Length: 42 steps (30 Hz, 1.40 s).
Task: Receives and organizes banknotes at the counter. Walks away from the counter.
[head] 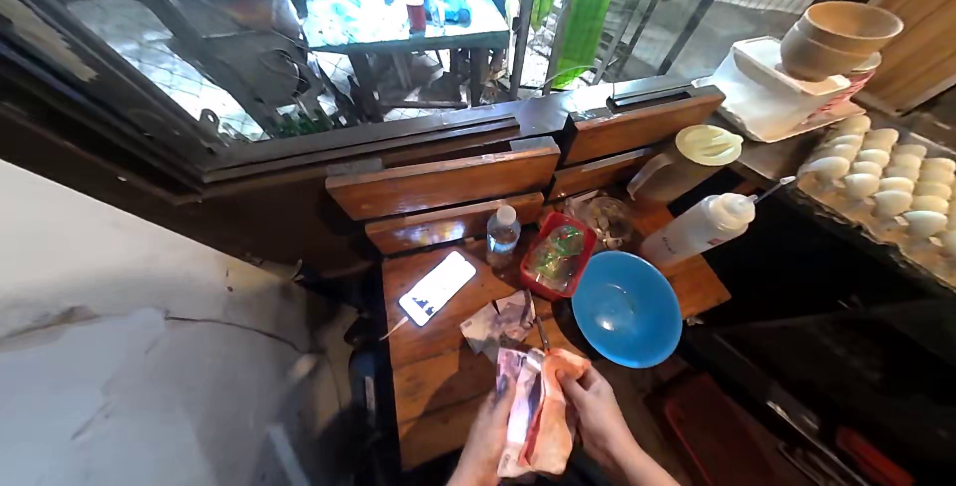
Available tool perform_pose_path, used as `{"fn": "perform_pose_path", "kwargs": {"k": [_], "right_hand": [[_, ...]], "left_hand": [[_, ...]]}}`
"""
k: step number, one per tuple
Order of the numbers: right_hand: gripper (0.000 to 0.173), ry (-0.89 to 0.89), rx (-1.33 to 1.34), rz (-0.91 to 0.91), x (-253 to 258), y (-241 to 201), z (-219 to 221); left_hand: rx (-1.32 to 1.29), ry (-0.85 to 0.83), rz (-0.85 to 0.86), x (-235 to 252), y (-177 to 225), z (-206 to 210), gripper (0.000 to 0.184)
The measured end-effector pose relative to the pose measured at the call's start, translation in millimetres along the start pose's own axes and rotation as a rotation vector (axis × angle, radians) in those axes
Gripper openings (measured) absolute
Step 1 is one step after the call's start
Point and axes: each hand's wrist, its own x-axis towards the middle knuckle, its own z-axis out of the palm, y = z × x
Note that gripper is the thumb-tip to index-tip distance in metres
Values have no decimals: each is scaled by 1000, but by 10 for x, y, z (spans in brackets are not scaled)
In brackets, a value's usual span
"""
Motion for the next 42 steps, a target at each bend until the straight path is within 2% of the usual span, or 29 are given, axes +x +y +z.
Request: {"fn": "perform_pose_path", "kwargs": {"k": [3,5,8,11,14,16,18,21,23,25,27,29,31,35,37,42], "right_hand": [[24,-55,-74,-70,-11,-32,82],[28,-81,-134,-118,3,11,145],[28,-25,-102,-162,17,85,279],[39,-25,-95,-193,0,191,409],[46,-81,-173,-216,20,350,538],[44,-98,-205,-204,94,441,642],[45,-170,-276,-175,205,469,730],[51,-351,-666,-294,485,259,882],[46,-466,-1149,-409,750,87,942],[49,-595,-1577,-449,978,32,967],[44,-632,-1750,-553,1141,123,898],[31,-631,-1752,-665,1211,184,813],[27,-654,-1745,-691,1200,207,762],[48,-694,-1745,-649,1114,270,734],[49,-717,-1762,-664,1055,340,717],[29,-701,-1737,-806,907,520,644]], "left_hand": [[70,83,-8,-14,69,-77,35],[166,78,-5,-45,108,-130,30],[242,53,6,-81,102,-192,29],[27,80,-39,-97,76,-200,44],[-248,-91,-42,-57,32,-238,61],[-214,-92,-45,-56,8,-267,43],[-156,26,-77,-57,9,-322,32],[-178,198,-76,6,-10,-608,32],[-235,195,-16,32,22,-848,36],[-265,205,43,43,61,-1042,38],[-297,274,48,33,149,-1144,33],[-294,316,54,30,226,-1215,29],[-295,340,61,29,267,-1250,28],[-301,364,82,94,258,-1274,29],[-278,378,85,146,245,-1248,30],[-161,419,75,291,277,-1065,33]]}}
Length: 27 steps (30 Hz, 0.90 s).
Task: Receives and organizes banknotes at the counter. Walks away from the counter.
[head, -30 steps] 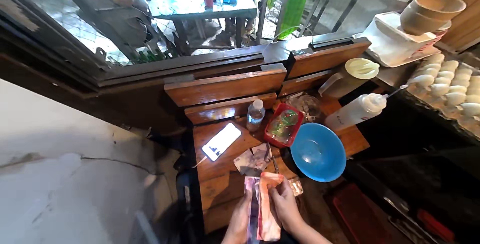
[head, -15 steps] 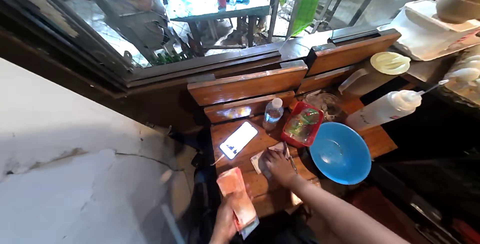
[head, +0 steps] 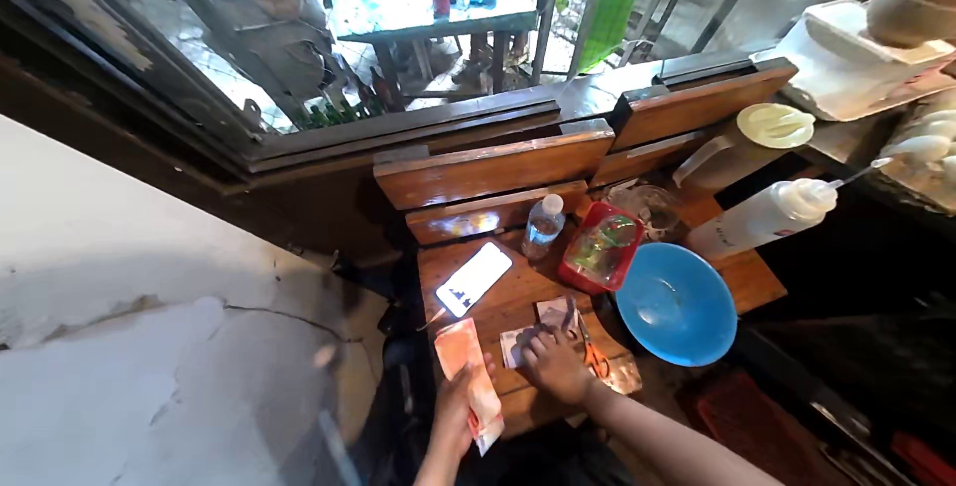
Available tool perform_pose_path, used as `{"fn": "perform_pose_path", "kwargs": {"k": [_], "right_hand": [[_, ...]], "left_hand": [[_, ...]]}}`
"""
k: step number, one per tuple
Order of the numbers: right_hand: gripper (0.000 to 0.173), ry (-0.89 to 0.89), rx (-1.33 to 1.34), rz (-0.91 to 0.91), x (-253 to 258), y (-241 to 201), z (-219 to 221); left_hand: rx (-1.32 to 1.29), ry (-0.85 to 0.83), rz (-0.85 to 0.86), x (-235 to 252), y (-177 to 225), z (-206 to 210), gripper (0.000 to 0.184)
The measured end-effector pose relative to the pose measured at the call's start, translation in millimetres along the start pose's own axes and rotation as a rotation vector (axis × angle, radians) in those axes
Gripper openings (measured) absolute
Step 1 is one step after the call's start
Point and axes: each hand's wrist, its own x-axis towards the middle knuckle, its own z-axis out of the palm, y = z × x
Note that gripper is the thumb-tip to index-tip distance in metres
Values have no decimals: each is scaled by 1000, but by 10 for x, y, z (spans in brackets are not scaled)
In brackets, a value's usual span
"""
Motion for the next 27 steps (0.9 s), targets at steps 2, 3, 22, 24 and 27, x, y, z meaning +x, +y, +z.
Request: {"fn": "perform_pose_path", "kwargs": {"k": [2,3,22,24,27], "right_hand": [[29,2,40,53,-16,-18,-61],[31,32,88,107,-20,-25,-87],[11,684,1911,1054,-280,-288,-432],[13,718,1801,1054,-309,-221,-428],[16,786,1301,871,-392,-139,-370]], "left_hand": [[33,-12,26,8,31,78,33],[40,-17,47,-2,60,118,33],[826,-317,1133,-283,-421,138,20],[912,-528,1157,-310,-492,74,24],[791,-626,822,-536,-436,55,24]]}}
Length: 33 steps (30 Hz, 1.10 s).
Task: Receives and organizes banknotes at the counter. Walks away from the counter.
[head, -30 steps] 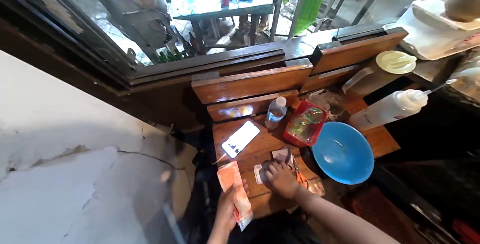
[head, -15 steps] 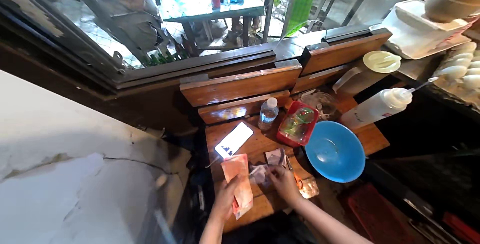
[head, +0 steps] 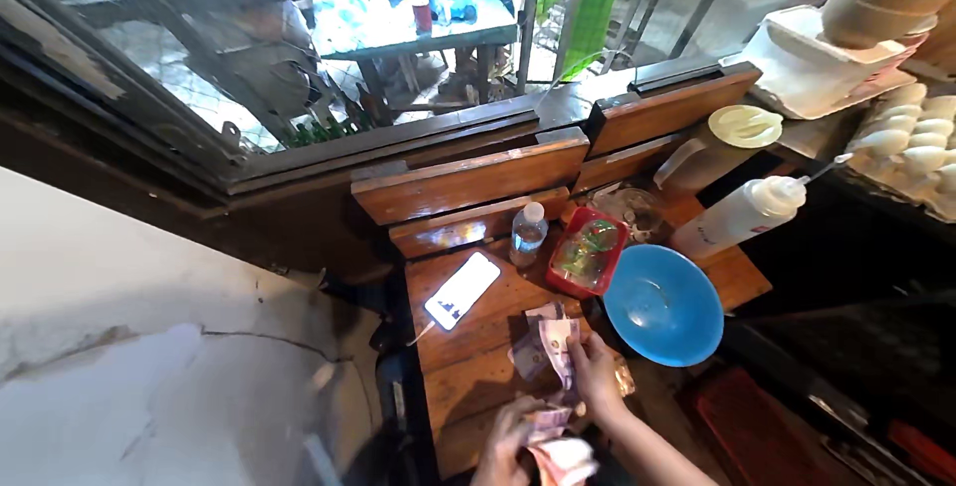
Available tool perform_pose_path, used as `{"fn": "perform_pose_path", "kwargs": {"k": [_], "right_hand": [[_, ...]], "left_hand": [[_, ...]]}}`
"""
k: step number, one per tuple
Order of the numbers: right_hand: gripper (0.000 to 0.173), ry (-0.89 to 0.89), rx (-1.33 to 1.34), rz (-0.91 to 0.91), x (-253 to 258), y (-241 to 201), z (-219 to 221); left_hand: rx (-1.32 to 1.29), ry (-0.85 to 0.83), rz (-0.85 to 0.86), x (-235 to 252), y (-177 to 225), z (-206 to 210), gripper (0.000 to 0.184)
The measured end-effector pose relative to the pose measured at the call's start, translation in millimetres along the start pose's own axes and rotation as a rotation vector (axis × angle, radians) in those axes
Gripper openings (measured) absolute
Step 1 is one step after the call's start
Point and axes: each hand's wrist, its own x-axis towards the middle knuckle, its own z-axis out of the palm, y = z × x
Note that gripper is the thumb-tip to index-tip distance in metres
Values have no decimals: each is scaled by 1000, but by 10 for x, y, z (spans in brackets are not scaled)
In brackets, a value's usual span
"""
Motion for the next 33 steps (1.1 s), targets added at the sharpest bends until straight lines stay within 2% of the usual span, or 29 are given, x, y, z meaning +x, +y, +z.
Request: {"fn": "perform_pose_path", "kwargs": {"k": [2,4,7,10,12,14,16,17,19,22,25,28,29,33], "right_hand": [[21,-28,-238,-244,0,107,-48],[25,-91,-342,-365,-90,183,-7],[21,-188,-269,-419,-325,230,194],[25,-222,-186,-389,-413,218,298],[33,-134,-245,-264,-273,171,235],[52,11,-305,-104,-11,153,162],[66,75,-385,16,254,164,101],[62,76,-432,46,357,169,87],[41,63,-473,27,471,181,74],[21,26,-426,-99,483,171,59],[22,46,-409,-234,422,187,46],[49,4,-486,-106,437,178,54],[52,-25,-505,-66,477,197,57],[29,-70,-514,-70,494,149,77]], "left_hand": [[-291,150,-304,13,241,-54,29],[-550,235,-563,124,354,-134,20],[-672,281,-717,239,311,-118,24],[-668,464,-776,292,208,-67,29],[-672,550,-786,319,135,-106,39],[-720,564,-774,320,80,-177,53],[-798,558,-793,327,84,-224,50],[-844,543,-813,330,86,-238,43],[-883,488,-843,332,99,-252,29],[-768,408,-802,355,143,-274,34],[-605,355,-716,395,166,-312,31],[-529,305,-665,425,161,-346,24],[-504,280,-653,439,163,-348,22],[-289,159,-508,455,107,-340,26]]}}
